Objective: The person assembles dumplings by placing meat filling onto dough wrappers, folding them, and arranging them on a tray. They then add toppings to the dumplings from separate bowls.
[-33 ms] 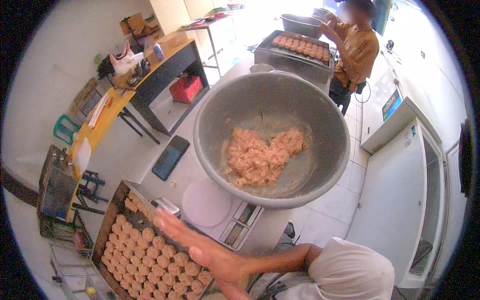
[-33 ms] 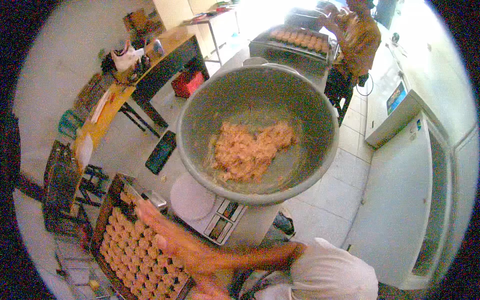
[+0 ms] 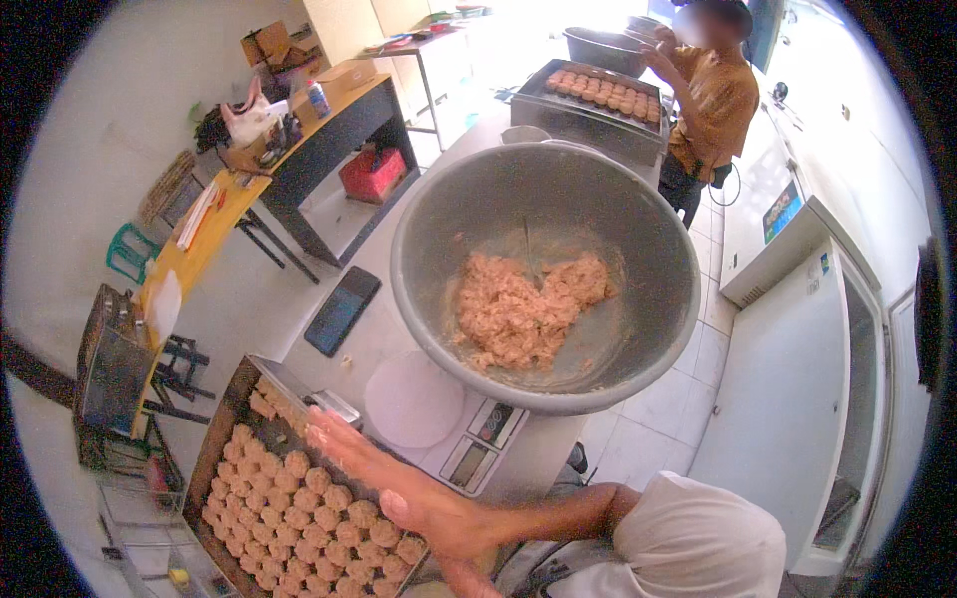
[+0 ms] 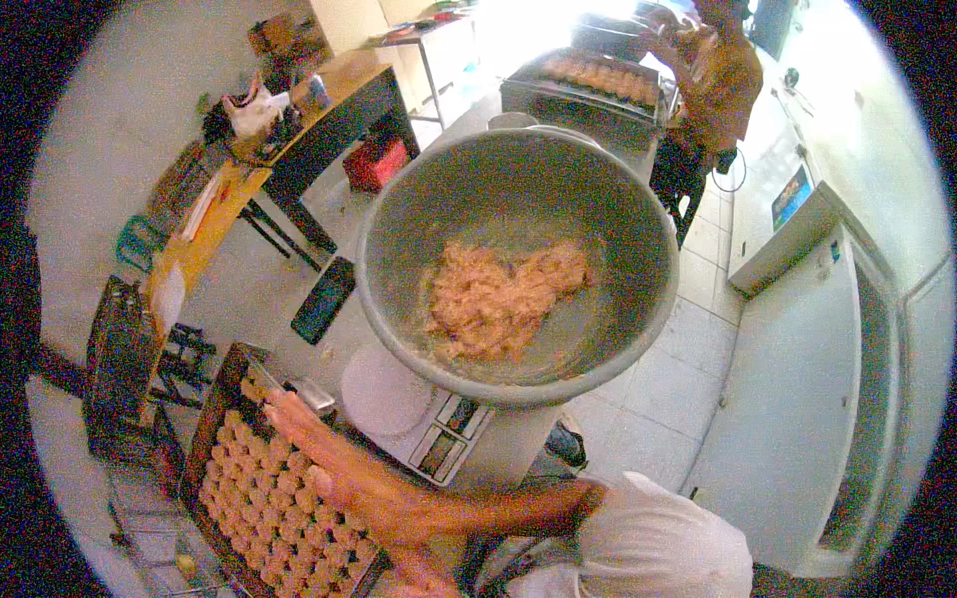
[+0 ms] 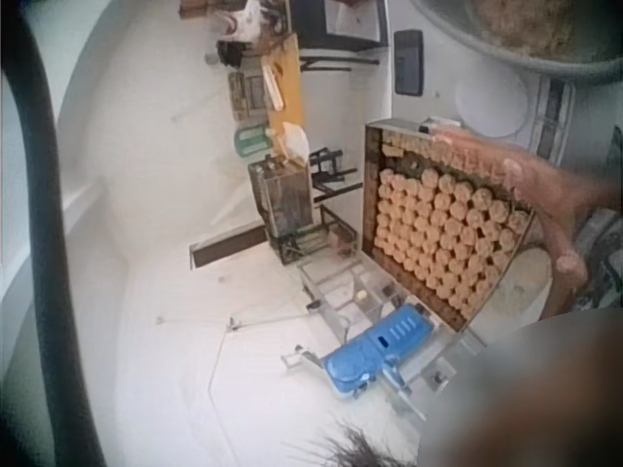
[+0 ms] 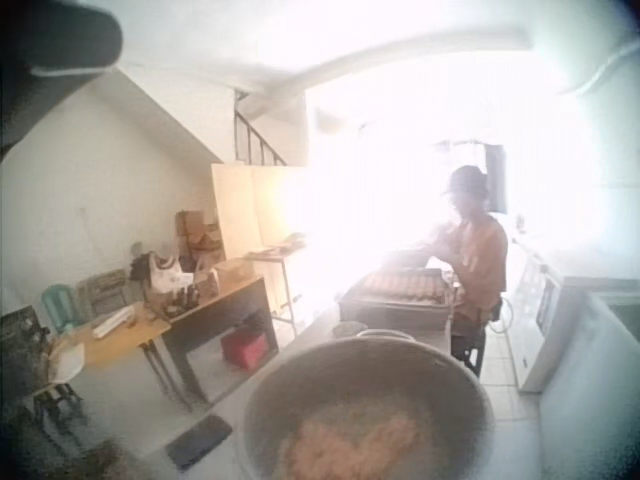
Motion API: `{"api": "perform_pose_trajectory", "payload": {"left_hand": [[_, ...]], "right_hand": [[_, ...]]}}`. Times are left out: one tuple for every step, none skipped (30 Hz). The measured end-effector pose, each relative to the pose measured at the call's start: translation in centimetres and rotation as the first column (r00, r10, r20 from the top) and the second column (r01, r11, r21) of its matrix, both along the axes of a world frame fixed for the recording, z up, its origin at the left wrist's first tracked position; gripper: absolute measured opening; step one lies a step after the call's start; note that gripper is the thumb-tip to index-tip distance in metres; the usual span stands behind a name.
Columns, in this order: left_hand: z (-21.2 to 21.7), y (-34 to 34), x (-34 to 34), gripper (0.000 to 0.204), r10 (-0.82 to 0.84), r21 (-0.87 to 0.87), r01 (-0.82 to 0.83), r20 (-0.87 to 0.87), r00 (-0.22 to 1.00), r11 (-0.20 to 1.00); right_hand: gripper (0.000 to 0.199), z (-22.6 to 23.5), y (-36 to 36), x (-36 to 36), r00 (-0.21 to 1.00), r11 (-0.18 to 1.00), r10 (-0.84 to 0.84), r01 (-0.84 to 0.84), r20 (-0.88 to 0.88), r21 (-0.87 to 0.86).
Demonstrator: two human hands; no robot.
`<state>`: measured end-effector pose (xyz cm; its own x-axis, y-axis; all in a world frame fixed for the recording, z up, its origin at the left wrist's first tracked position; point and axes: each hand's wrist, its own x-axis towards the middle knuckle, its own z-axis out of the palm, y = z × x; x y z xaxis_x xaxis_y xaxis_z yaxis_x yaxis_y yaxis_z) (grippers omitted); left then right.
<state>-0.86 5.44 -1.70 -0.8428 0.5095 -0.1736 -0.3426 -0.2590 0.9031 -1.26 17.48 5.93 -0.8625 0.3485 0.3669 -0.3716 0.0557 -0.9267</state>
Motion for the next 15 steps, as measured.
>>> {"api": "perform_pose_trajectory", "payload": {"left_hand": [[0.3,0.1,-0.4,0.085,-0.002,0.013,0.002,0.001,1.0,1.0],[0.8,0.1,-0.8,0.084,-0.006,0.025,0.006,0.007,1.0,1.0],[1.5,0.1,-1.1,0.084,-0.012,0.022,0.011,0.01,1.0,1.0],[2.3,0.3,-1.4,0.084,-0.021,0.038,0.02,0.016,1.0,0.999],[3.3,0.4,-1.7,0.083,-0.026,0.042,0.025,0.019,0.999,0.999],[4.4,0.6,-2.1,0.083,-0.035,0.055,0.033,0.027,0.999,0.998],[5.7,0.7,-2.3,0.083,-0.043,0.071,0.04,0.031,0.999,0.997],[7.1,0.8,-2.5,0.082,-0.056,0.082,0.052,0.044,0.997,0.995],[8.5,1.0,-2.7,0.082,-0.07,0.092,0.065,0.053,0.996,0.994],[10.1,1.2,-2.9,0.082,-0.085,0.107,0.077,0.065,0.994,0.991],[11.8,1.3,-3.0,0.082,-0.103,0.126,0.093,0.078,0.992,0.988],[13.7,1.5,-3.3,0.081,-0.129,0.143,0.115,0.087,0.988,0.983],[15.6,1.7,-3.4,0.081,-0.155,0.159,0.139,0.094,0.983,0.977],[17.5,1.9,-3.4,0.081,-0.183,0.184,0.162,0.1,0.978,0.969],[19.3,2.3,-3.3,0.081,-0.208,0.212,0.182,0.107,0.972,0.96]], "right_hand": [[0.074,0.4,-0.2,-0.4,1.0,1.0,0.01,-0.01,0.0,0.002],[0.074,1.0,-0.5,-1.1,1.0,1.0,0.024,-0.024,-0.006,0.008],[0.074,1.8,-1.2,-1.6,0.999,0.999,0.046,-0.046,-0.019,0.01],[0.074,2.8,-1.8,-2.2,0.997,0.998,0.069,-0.068,-0.031,0.015],[0.074,4.0,-2.6,-2.7,0.994,0.995,0.098,-0.097,-0.051,0.017],[0.074,5.3,-3.3,-3.2,0.989,0.991,0.133,-0.132,-0.071,0.021],[0.074,6.7,-4.0,-3.5,0.982,0.985,0.17,-0.168,-0.082,0.028],[0.074,8.1,-4.5,-3.6,0.976,0.98,0.198,-0.197,-0.09,0.022],[0.073,9.6,-4.9,-3.5,0.97,0.975,0.223,-0.223,-0.095,0.02],[0.073,11.3,-5.3,-3.4,0.963,0.969,0.249,-0.248,-0.1,0.019],[0.073,13.1,-5.5,-3.1,0.957,0.962,0.272,-0.271,-0.101,0.018],[0.073,15.1,-5.8,-2.9,0.95,0.956,0.293,-0.293,-0.108,0.015],[0.073,17.0,-5.8,-2.5,0.945,0.951,0.307,-0.307,-0.113,0.015],[0.073,19.0,-5.6,-2.1,0.938,0.945,0.326,-0.327,-0.114,0.012],[0.073,20.8,-5.4,-1.4,0.931,0.938,0.346,-0.346,-0.113,0.018]]}}
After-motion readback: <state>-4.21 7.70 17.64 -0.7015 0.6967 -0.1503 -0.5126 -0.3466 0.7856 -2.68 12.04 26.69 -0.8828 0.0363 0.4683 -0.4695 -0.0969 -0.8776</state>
